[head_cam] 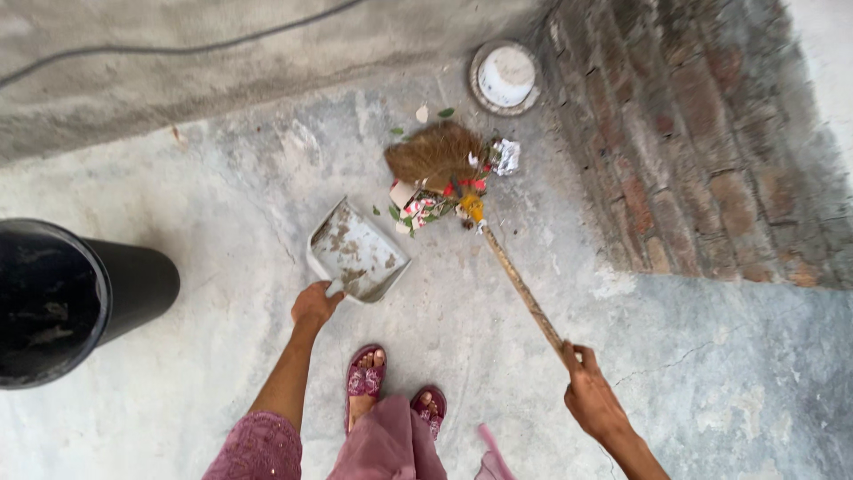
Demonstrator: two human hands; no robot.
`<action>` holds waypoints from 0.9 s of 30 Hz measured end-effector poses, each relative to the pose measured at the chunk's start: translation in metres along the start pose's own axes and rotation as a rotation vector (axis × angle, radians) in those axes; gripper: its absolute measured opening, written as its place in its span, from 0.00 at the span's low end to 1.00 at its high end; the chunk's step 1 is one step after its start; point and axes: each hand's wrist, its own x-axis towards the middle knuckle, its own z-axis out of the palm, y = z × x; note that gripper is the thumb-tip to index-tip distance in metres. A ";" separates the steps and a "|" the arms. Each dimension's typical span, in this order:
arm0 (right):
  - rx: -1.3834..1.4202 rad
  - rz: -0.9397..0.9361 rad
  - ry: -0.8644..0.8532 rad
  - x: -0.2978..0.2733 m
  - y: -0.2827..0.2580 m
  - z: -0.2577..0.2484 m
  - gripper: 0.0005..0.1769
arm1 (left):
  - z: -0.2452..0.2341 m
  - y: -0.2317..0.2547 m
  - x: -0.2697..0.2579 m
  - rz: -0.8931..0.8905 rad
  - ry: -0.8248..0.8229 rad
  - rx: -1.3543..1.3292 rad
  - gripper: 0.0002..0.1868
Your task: The person sweeps debris and fallen petals on a concrete floor using a broom, collects the pile into a dustpan, and empties it into a black bucket.
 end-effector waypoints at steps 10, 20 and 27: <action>-0.146 0.392 -0.077 0.030 -0.056 -0.026 0.35 | 0.010 0.002 0.046 0.054 -0.047 0.034 0.35; -0.066 0.422 0.317 -0.014 -0.006 -0.022 0.31 | -0.032 -0.005 0.045 0.087 0.144 0.340 0.25; 0.089 0.728 0.078 0.042 -0.012 -0.021 0.28 | -0.035 0.014 0.057 0.089 0.195 0.374 0.21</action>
